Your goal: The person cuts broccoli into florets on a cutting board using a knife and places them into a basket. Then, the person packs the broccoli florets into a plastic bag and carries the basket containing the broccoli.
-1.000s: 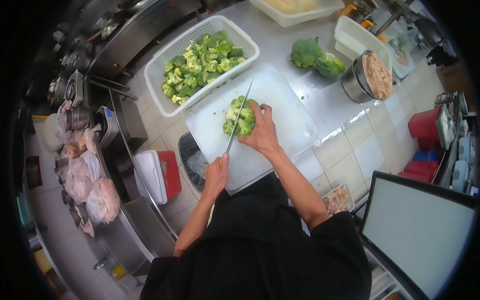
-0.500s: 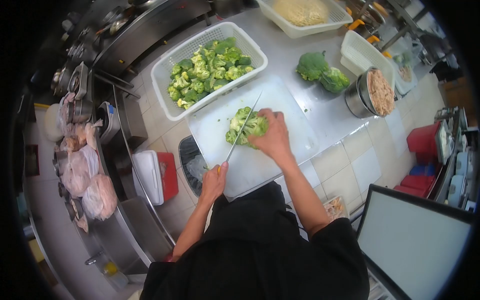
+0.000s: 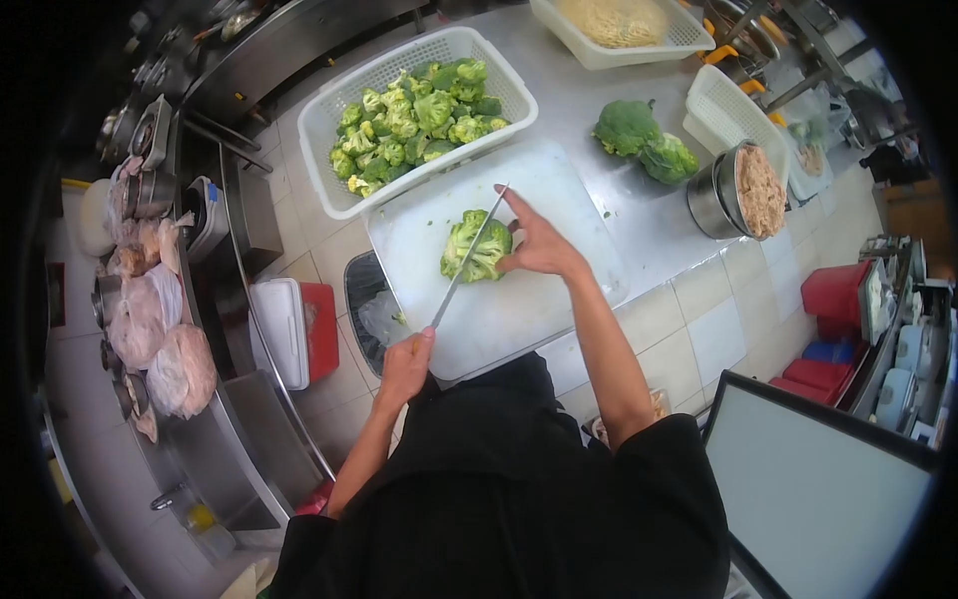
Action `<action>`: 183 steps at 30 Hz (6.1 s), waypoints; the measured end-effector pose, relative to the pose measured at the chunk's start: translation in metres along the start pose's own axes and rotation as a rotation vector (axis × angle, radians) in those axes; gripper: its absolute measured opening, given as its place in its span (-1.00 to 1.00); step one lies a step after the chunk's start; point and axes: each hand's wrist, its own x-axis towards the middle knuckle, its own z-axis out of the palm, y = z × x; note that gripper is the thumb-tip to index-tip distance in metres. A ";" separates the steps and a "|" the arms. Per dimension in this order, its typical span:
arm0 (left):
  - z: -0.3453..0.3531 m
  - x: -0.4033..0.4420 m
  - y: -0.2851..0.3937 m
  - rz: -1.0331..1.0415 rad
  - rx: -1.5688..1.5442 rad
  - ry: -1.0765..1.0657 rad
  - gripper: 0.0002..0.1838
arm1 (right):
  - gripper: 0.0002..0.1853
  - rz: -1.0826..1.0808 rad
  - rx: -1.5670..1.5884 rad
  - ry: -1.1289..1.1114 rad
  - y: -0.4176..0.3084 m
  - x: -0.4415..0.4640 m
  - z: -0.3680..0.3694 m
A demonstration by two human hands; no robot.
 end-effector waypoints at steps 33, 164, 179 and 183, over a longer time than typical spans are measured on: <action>0.003 0.003 0.021 0.041 0.130 0.113 -0.34 | -0.32 0.125 -0.281 0.330 -0.051 -0.041 0.076; -0.016 -0.006 0.022 -0.075 -0.650 -0.099 -0.43 | -0.47 -0.269 0.591 0.292 -0.012 -0.043 0.046; -0.064 0.070 0.085 0.226 -0.489 0.466 -0.63 | -0.60 -0.324 -0.203 0.372 -0.084 0.008 0.083; -0.106 0.130 0.096 0.219 -0.396 0.598 -0.59 | -0.48 -0.468 -0.185 0.599 -0.102 0.098 0.055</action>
